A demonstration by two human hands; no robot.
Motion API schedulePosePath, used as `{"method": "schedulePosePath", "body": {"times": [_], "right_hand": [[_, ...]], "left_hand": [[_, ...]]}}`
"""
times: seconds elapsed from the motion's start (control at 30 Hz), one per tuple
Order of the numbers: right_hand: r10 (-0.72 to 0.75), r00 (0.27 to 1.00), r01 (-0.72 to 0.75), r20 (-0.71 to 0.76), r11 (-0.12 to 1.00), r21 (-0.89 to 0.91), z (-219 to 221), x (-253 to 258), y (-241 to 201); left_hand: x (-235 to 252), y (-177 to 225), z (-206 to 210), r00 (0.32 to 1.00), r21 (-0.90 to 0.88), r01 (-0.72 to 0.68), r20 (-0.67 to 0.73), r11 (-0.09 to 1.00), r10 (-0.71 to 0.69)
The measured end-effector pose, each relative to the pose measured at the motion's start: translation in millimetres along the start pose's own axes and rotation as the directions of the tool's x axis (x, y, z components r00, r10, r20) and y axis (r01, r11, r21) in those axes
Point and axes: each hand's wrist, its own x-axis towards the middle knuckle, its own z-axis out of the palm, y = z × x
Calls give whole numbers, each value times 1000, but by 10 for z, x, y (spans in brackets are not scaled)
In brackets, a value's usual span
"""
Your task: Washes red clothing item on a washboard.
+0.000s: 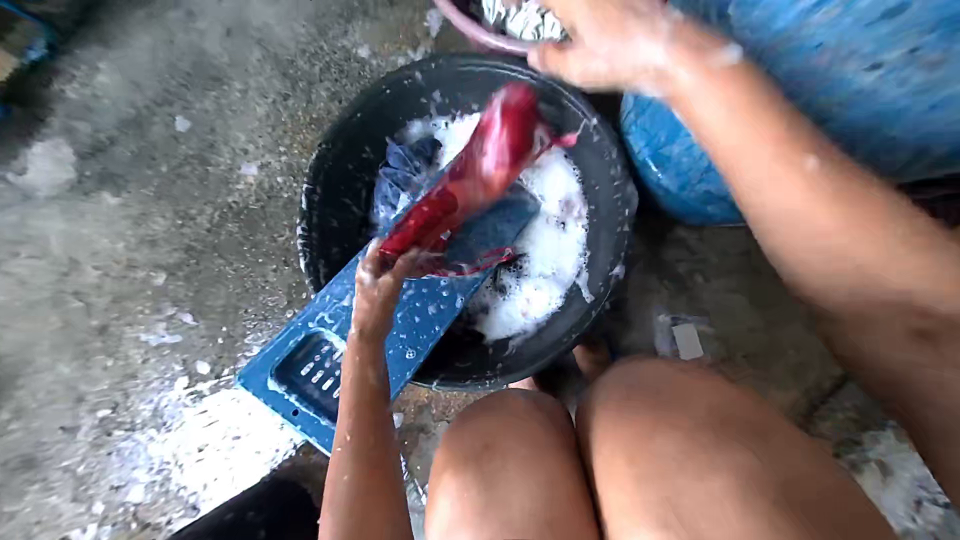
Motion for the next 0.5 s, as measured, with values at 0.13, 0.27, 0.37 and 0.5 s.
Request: {"method": "schedulePosePath", "body": {"times": [0.13,0.27,0.37,0.5], "right_hand": [[-23,999,16,45,990,137,509,-1413,588],[476,647,-615,596,788,38,1638,-3182,1645],[675,492,-801,551,599,-19,2439,-4041,1847],[810,414,-864,416,493,-100,2581,-3986,1529]], "left_hand": [[13,-256,255,958,-168,121,-239,978,-159],[79,-172,454,867,-437,71,-417,897,-272],[60,-85,550,813,-409,66,-506,910,-287],[-169,-119,394,773,-30,259,-592,966,-225]]}}
